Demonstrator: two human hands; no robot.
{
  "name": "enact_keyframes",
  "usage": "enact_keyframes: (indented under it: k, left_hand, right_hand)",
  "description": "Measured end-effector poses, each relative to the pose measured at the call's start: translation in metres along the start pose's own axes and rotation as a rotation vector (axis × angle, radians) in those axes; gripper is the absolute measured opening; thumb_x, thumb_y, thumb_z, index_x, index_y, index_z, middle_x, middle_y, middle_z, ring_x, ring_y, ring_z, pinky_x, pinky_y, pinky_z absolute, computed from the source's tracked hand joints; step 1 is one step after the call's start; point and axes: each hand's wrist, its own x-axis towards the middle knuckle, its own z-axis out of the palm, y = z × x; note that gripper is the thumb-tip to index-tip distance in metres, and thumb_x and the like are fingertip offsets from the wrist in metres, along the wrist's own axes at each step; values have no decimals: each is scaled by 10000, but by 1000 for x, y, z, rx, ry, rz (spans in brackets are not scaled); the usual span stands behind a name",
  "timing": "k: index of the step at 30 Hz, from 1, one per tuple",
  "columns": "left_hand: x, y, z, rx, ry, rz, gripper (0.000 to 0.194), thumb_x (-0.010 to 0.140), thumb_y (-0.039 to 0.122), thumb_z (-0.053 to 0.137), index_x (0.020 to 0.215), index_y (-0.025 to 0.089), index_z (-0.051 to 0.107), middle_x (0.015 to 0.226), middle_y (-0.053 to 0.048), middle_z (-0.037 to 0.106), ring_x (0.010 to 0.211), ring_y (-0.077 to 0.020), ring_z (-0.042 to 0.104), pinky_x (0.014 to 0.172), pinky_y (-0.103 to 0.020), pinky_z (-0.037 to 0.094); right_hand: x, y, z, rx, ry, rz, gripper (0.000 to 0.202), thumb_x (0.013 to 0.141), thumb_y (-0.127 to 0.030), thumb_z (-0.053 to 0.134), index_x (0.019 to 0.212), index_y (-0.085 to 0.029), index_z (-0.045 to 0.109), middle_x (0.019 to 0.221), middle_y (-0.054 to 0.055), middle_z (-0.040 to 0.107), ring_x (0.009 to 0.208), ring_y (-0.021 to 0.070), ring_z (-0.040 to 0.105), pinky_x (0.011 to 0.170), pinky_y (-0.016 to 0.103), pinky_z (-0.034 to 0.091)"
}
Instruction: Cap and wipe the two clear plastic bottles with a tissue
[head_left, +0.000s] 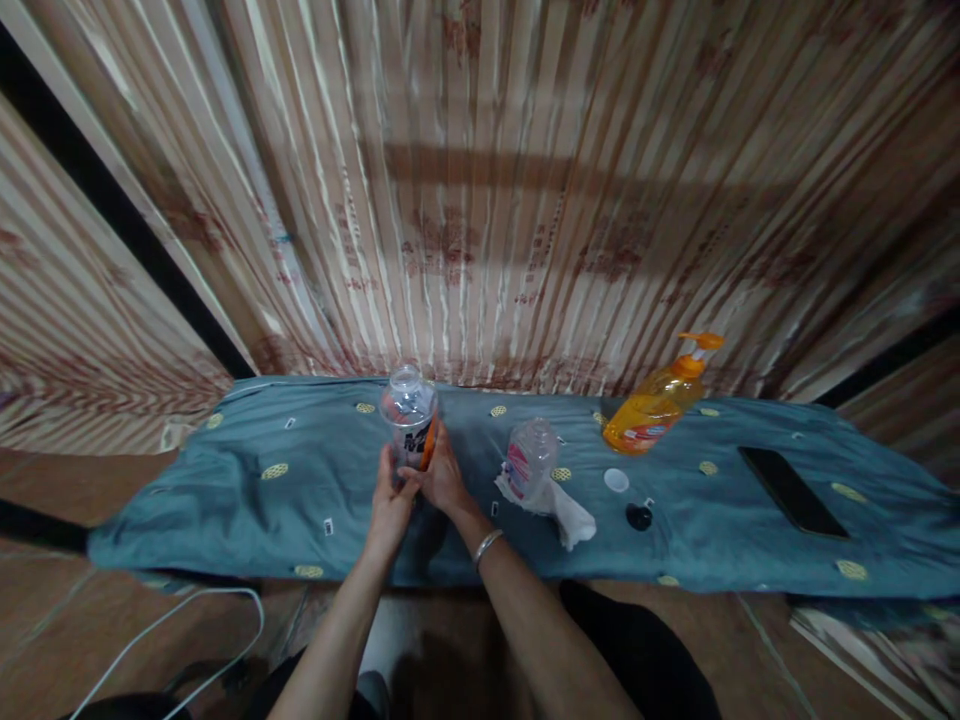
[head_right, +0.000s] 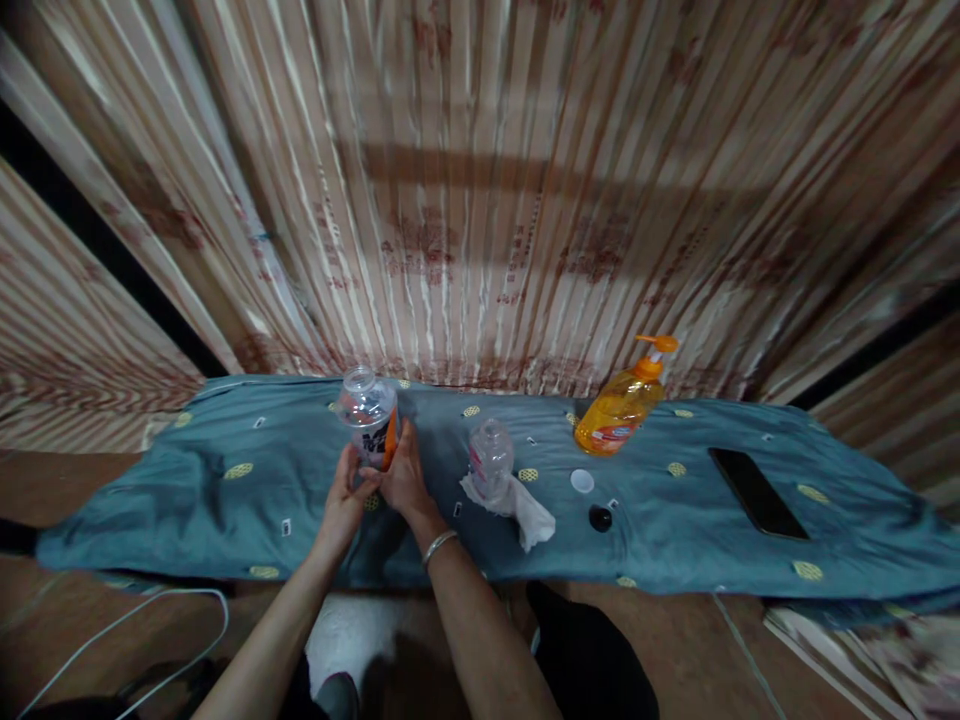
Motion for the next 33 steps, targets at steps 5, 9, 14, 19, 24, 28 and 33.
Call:
enact_keyframes:
  k: [5,9,14,19,24,28,33]
  left_hand:
    - [9,-9,1,184,-26,89,971,713,334,802,1587,265,385,1715,-148,380,1610,-342,324,1289,-498,311]
    - [6,-1,6,232,40,91,1000,671,364,818,1564,251,381,1712,-193,357,1604,-378,323,1272,-579,313]
    - [-2,16,6,285,79,235,878,629,458,839,1419,274,504,1585,-159,506,1492,-352,482,1230,-560,398]
    - [-15,27,-10,323,43,286,503,623,516,784,1015,222,671,938,-40,722,925,-236,703,928,-412,583]
    - [-42,26,0,408,-187,221,402,698,596,745,810,213,688,642,12,651,586,-168,618,613,-302,529]
    - [-59,18,40,379,-353,270,527,686,579,802,1068,228,705,1060,-79,782,989,-270,752,878,-418,617]
    - [-68,4,92,350,-439,375,991,670,441,886,1528,242,431,1642,-174,467,1520,-355,463,1234,-575,396]
  right_hand:
    - [-13,-9,-3,-45,-43,115,1157,732,-301,820,1655,-38,173,1723,295,274,1624,368,256,1311,512,268]
    - [-36,-21,-14,-153,-113,134,985,846,-277,730,1632,38,226,1712,320,273,1630,370,234,1317,523,257]
    - [-87,-49,-51,-196,-223,41,808,919,-323,689,1596,-19,369,1642,268,455,1555,343,424,1279,524,355]
    - [-152,-52,-130,-209,-108,36,588,960,-301,625,1520,-159,514,1435,169,685,1324,291,666,1144,491,524]
    - [-179,1,-240,-535,199,82,415,1021,-274,482,1400,-172,619,1313,179,748,1154,293,753,1040,478,591]
    - [-160,32,-292,-963,107,220,546,984,-228,548,1513,-95,529,1489,265,623,1358,360,643,1112,501,531]
    - [-133,30,-298,-1139,-263,328,489,992,-160,564,1475,-85,592,1444,265,660,1356,321,649,1149,409,478]
